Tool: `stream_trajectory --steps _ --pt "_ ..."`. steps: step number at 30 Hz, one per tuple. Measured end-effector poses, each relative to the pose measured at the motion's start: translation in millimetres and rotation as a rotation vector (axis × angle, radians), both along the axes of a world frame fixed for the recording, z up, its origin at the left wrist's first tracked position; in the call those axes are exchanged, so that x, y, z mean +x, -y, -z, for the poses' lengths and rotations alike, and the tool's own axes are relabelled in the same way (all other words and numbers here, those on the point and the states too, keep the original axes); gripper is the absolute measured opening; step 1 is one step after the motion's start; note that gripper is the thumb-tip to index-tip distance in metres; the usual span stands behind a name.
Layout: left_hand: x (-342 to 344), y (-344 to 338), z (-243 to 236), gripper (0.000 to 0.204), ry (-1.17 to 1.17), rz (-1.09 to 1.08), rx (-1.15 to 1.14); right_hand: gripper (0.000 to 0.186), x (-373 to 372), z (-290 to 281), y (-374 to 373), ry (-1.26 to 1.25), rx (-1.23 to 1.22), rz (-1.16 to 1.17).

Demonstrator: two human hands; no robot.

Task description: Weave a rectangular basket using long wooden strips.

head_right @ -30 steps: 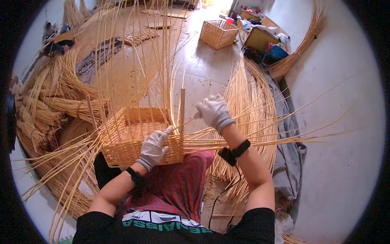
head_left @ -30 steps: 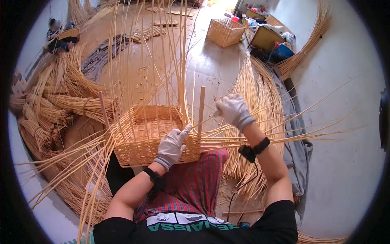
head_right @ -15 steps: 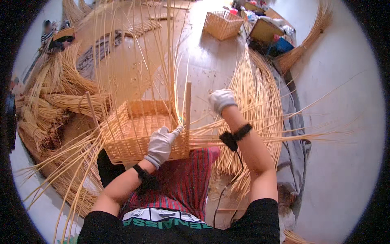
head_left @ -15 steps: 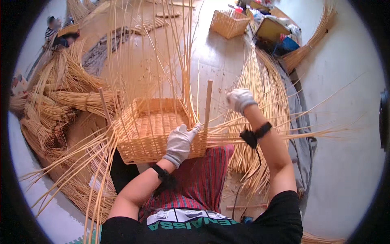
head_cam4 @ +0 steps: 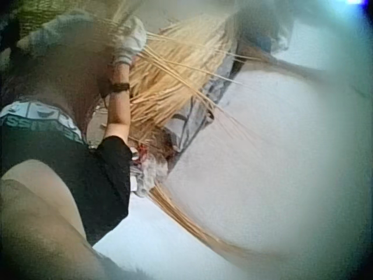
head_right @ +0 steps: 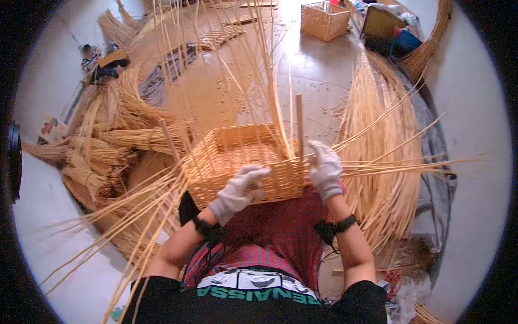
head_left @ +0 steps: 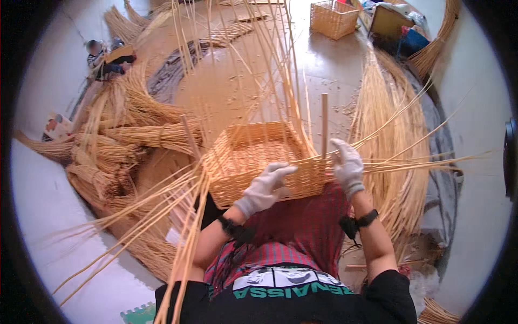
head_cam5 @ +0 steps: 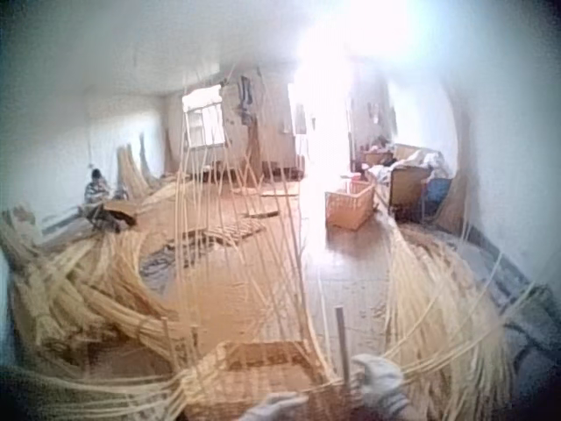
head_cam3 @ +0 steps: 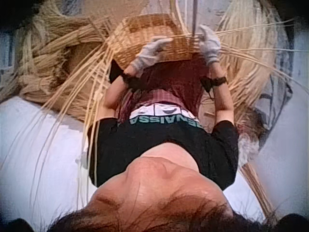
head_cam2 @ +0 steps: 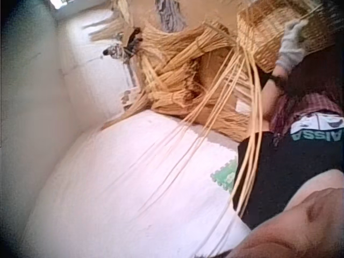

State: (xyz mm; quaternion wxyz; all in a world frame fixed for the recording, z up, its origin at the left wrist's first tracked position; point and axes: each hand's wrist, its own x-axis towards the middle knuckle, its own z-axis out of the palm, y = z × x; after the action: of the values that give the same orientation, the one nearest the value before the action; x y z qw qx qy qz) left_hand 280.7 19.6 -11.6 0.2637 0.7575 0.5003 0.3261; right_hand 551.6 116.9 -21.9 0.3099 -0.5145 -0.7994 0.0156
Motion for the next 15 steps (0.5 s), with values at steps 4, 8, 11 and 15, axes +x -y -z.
stream_trajectory --steps 4,8,11,15 --pt "-102 74 31 0.016 0.27 -0.661 -0.118 0.023 -65 -7 60 -0.822 -0.282 -0.091" --pt "-140 107 65 0.022 -0.106 -0.766 0.195 0.04 -187 -15 95 -0.92 -0.741 -0.583" --pt "-140 106 72 0.023 -0.318 -0.823 0.244 0.091 -279 -8 70 -0.662 -0.877 -0.273" --pt "-140 105 65 0.031 -0.33 -0.798 0.222 0.113 -345 20 36 -0.781 -0.873 0.07"
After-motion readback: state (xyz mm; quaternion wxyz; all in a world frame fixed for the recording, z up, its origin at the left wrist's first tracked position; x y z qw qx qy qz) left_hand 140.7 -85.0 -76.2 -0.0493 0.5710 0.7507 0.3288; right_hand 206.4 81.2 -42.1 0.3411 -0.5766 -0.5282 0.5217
